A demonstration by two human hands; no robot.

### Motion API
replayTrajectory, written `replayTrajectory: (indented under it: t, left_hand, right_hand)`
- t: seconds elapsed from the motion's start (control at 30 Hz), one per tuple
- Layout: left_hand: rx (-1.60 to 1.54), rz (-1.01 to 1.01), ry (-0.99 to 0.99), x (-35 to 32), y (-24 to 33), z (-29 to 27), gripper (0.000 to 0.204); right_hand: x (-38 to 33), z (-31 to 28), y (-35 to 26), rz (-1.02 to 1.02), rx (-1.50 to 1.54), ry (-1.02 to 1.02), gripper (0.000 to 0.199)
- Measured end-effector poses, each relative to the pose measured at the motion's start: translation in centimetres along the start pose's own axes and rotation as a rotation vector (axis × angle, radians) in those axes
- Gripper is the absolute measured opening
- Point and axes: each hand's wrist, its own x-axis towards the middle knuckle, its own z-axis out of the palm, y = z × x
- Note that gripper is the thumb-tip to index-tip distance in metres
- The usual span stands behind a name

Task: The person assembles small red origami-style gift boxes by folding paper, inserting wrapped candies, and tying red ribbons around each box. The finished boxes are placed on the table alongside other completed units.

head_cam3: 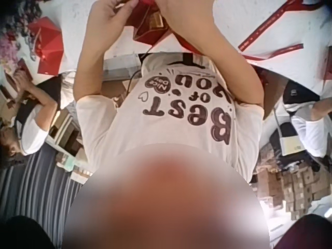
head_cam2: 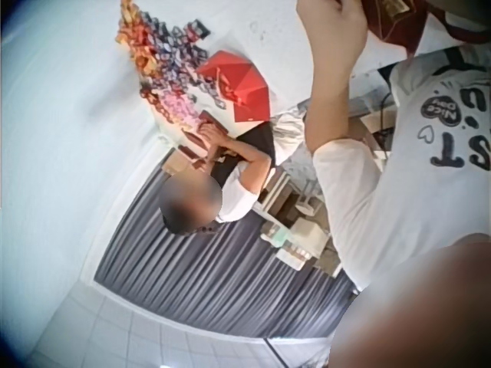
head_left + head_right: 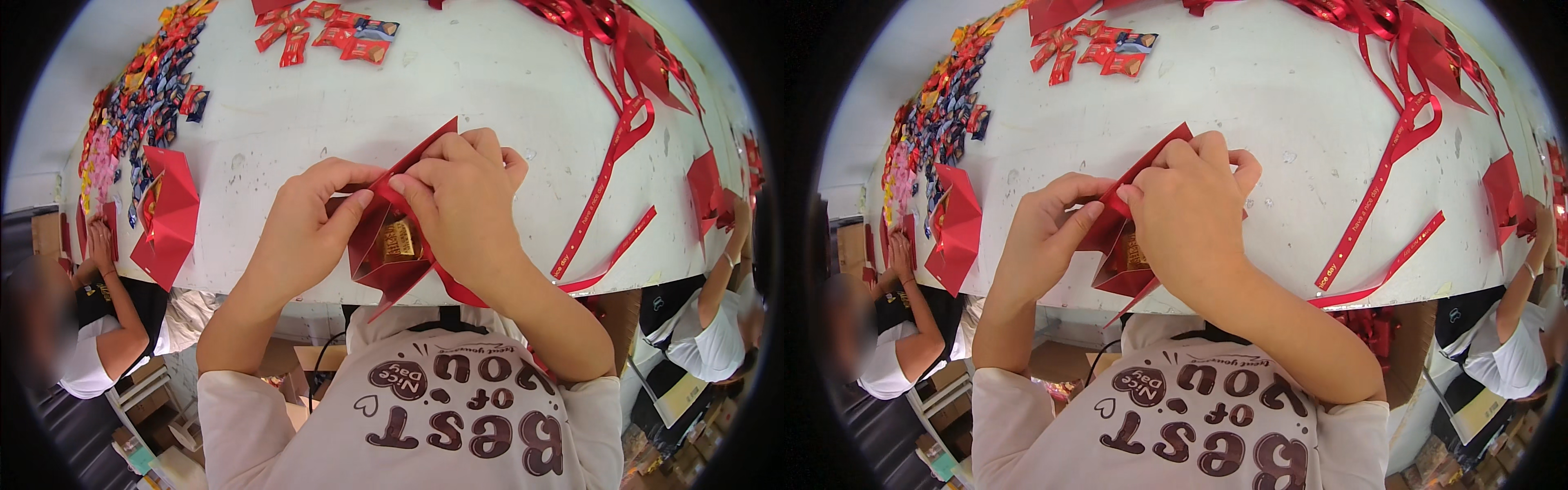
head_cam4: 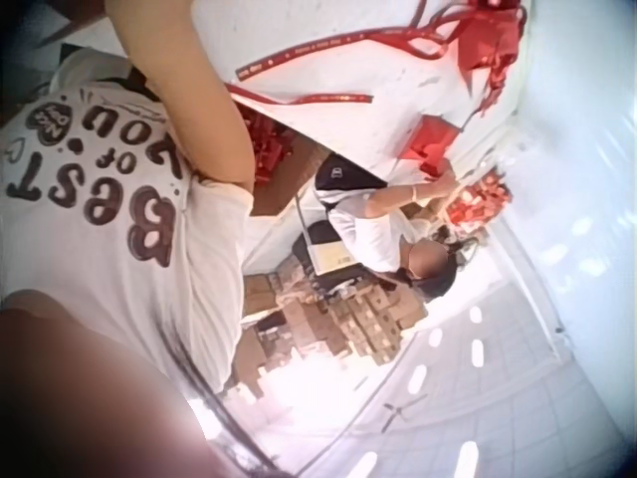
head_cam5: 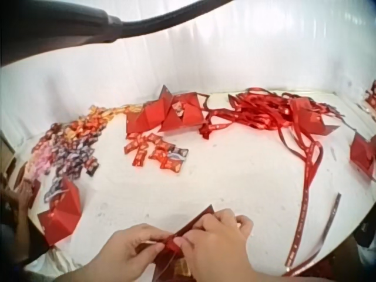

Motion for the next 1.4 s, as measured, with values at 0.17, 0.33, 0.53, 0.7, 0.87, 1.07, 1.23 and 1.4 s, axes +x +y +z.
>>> replayTrajectory:
  t: [0.17, 0.33, 0.53, 0.7, 0.87, 1.07, 1.23, 1.4]
  left_hand:
    - [-0.163, -0.167, -0.004, 0.1, 0.5, -0.1, 0.02]
    - [-0.311, -0.411, -0.06, 1.1, 1.2, -1.5, 0.021]
    - [-0.287, -0.566, -0.069, 1.8, 1.6, -1.2, 0.016]
    - [-0.404, -0.513, 0.083, 1.2, 1.3, -1.7, 0.022]
    - [-0.502, -0.025, 0.287, 0.8, 1.8, -5.4, 0.02]
    - [-0.835, 0.306, 0.116, 0.6, 5.7, -9.8, 0.02]
    - [-0.727, 0.392, 0.204, -0.1, 6.4, -10.6, 0.028]
    - [-0.626, 0.556, -0.101, 0.7, 10.3, -5.7, 0.031]
  right_hand:
    - [0.0, 0.0, -0.3, 0.045, 0.002, -0.009, 0.018]
    - [-0.2, -0.2, -0.3, 0.029, 0.035, 0.005, 0.015]
    - [-0.5, 0.0, -0.3, -0.009, 0.057, 0.046, 0.013]
    - [-1.1, -2.2, 1.6, 0.011, 0.174, 0.226, 0.037]
    - [-6.0, -6.0, 6.6, 0.223, 0.965, 0.033, 0.083]
    - [-8.6, -11.6, 10.4, 0.373, 0.713, -0.686, 0.062]
    - [-7.0, -20.8, 6.7, 0.128, 0.187, -0.399, 0.02]
    - [-5.2, -22.8, 0.0, -0.324, -0.193, -0.097, 0.011]
